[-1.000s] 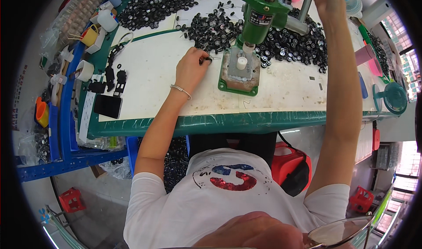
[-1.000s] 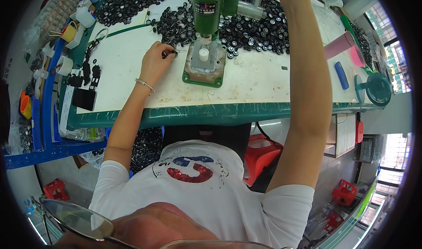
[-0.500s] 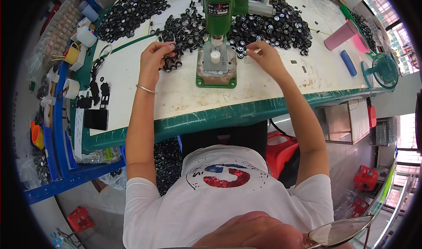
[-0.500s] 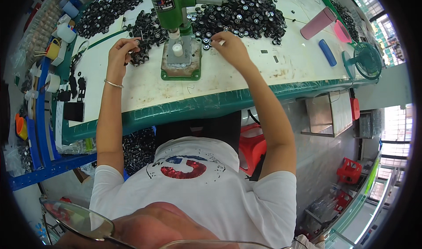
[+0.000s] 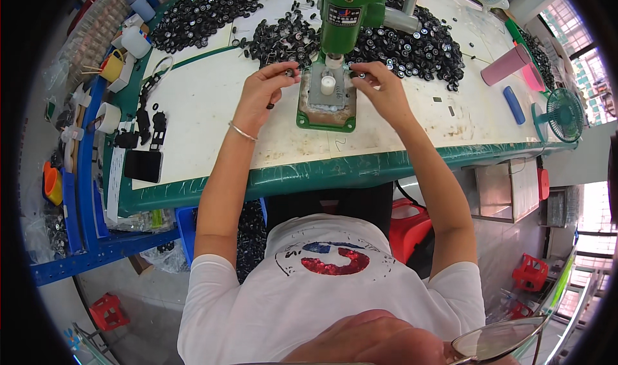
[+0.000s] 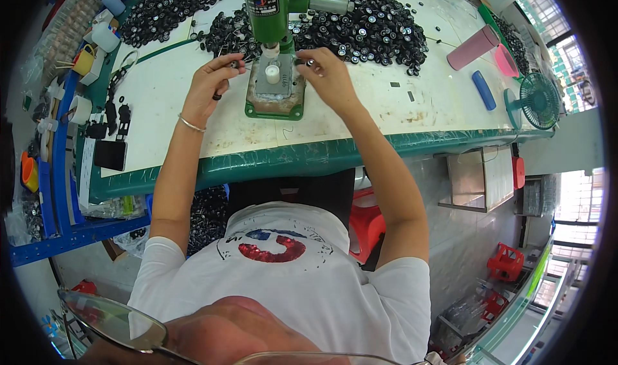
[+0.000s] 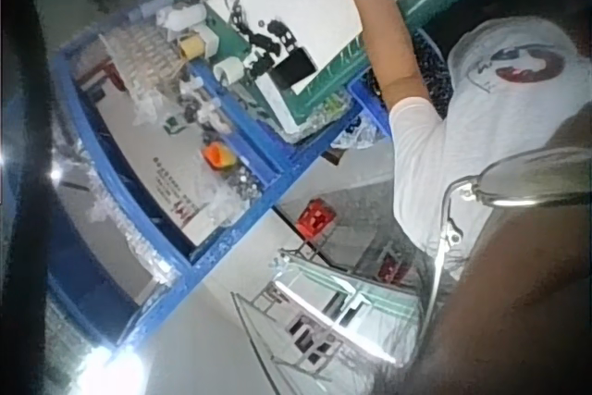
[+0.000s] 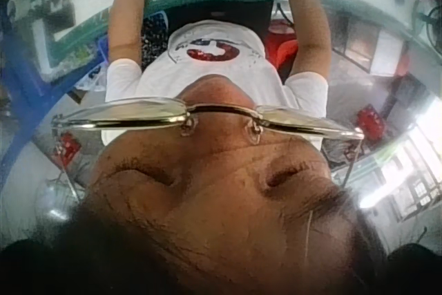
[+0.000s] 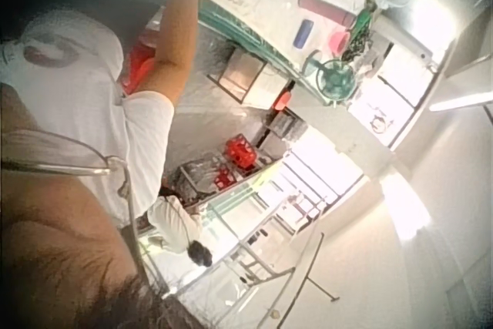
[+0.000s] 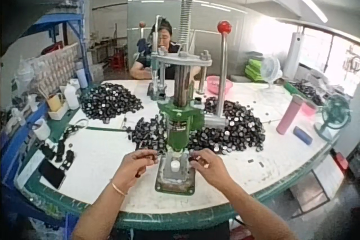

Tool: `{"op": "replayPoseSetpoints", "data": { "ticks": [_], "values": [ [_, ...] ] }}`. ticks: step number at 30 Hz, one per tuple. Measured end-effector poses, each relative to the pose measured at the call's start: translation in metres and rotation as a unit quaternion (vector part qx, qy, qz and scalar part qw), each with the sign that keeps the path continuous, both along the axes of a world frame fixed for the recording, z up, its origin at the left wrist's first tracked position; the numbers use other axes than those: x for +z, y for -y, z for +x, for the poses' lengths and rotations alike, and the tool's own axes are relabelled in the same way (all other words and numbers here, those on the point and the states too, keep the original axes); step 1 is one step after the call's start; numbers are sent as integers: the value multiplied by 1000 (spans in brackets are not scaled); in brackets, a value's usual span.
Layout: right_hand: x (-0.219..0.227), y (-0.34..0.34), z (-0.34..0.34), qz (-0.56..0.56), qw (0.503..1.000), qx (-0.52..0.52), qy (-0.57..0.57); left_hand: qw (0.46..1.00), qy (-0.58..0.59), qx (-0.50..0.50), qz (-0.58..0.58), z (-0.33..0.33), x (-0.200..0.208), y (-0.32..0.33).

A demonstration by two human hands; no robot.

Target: The person operates a green manual press machine to assemble small metal components. They repeatedly pick up a metal base and a metal cap, place them into the press, and pull down the lever to join them. The finished parts are placed into a pile on the table.

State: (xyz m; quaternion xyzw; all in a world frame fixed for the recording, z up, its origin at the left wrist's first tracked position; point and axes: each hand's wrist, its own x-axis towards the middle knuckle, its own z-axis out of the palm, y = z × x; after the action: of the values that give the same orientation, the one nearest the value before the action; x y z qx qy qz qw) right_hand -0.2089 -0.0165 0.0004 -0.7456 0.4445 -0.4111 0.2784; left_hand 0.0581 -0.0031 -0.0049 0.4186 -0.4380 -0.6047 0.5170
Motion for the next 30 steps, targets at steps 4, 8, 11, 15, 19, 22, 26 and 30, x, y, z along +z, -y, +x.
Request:
{"op": "replayPoseSetpoints", "data": {
  "ticks": [4,8,11,15,19,22,26,30],
  "values": [
    [19,-12,32,26,997,68,-12,999,-19,39,3,-15,-1,-4],
    [5,-9,35,66,995,63,41,998,-55,28,2,-21,6,-8],
    [-1,-9,39,135,982,81,103,1000,3,16,-17,-22,8,-10],
    [1,-14,40,138,984,69,93,998,8,-9,-56,-21,10,-13],
    [-1,-15,39,111,989,62,73,998,-17,-14,-56,-20,14,-14],
    [-6,-16,37,125,982,38,137,997,17,29,-63,-28,22,-20],
    [-2,-23,31,79,983,23,164,993,35,40,-109,-28,11,-18],
    [12,-29,15,13,995,22,94,993,73,21,-89,-29,21,-20]
  ]
}}
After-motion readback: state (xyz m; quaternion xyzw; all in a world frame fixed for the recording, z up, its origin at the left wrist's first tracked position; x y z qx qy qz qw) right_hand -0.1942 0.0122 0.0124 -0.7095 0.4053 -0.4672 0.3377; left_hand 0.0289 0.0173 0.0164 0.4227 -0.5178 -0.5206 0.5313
